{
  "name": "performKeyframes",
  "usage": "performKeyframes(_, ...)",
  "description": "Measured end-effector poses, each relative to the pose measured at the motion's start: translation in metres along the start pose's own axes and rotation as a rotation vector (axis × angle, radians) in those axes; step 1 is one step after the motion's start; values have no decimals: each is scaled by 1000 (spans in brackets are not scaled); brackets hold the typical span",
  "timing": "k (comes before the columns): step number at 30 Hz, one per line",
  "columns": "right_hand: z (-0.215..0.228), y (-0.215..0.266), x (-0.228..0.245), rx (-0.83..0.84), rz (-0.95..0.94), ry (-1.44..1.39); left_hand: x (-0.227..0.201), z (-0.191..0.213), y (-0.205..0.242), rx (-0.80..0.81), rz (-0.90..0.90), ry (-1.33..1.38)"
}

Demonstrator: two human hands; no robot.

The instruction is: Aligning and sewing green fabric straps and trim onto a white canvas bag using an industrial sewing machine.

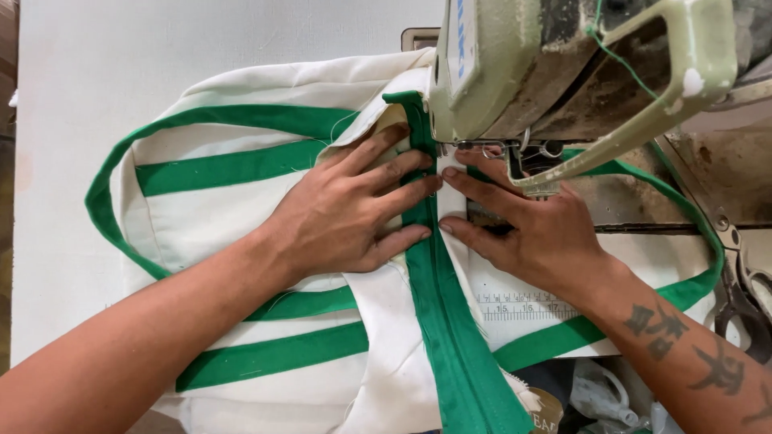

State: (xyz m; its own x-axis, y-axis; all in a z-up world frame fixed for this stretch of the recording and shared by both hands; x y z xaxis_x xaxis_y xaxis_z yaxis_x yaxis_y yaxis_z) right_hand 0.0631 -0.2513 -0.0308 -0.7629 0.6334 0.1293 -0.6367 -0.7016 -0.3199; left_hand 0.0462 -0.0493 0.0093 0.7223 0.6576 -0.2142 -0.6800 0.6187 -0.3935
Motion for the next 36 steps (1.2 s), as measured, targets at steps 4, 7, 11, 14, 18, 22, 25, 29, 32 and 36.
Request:
performKeyframes(4, 1, 2, 2, -12, 27, 17, -2, 0, 0, 0, 10, -19)
performKeyframes(7, 2, 0, 1, -22, 21, -5, 1, -1, -2, 9, 14, -14)
performKeyframes(11, 1, 1, 0, 14, 7, -59, 2, 0, -1, -5, -5, -12)
performKeyframes(14, 3, -1, 2, -8, 29, -106, 1, 0, 0, -1, -9, -7)
performKeyframes(18, 4, 0, 3, -27, 50, -105, -3, -1, 1, -2, -11, -19)
performKeyframes(22, 5, 0, 3, -44, 64, -75, -6, -1, 2, -23, -9, -50)
performKeyframes(25, 8, -3, 7, -65, 82, -65, -7, -1, 3, -14, -1, -69)
performKeyframes(29, 12, -7, 9, -90, 87, -38, -7, -1, 1, -3, 1, -85)
performKeyframes(32, 11, -7, 8, -57, 83, -58, -4, -1, 0, -14, -19, -55)
performKeyframes(36, 11, -6, 9, -79, 85, -32, -1, -5, 3, -14, -1, -47)
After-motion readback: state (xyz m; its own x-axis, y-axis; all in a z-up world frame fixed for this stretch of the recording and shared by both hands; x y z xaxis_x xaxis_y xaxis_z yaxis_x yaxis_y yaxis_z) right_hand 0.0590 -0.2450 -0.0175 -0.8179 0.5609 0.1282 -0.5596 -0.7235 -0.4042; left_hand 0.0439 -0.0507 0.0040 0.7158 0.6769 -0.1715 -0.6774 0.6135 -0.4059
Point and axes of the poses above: each hand's wrist, its own y-axis away from the middle knuckle, its own z-axis out of the back of the hand, x = y × z, the point moved 7 cm from there along -y, towards the middle knuckle, and after that the axes turned 7 degrees about z, right-handed, at the moved point
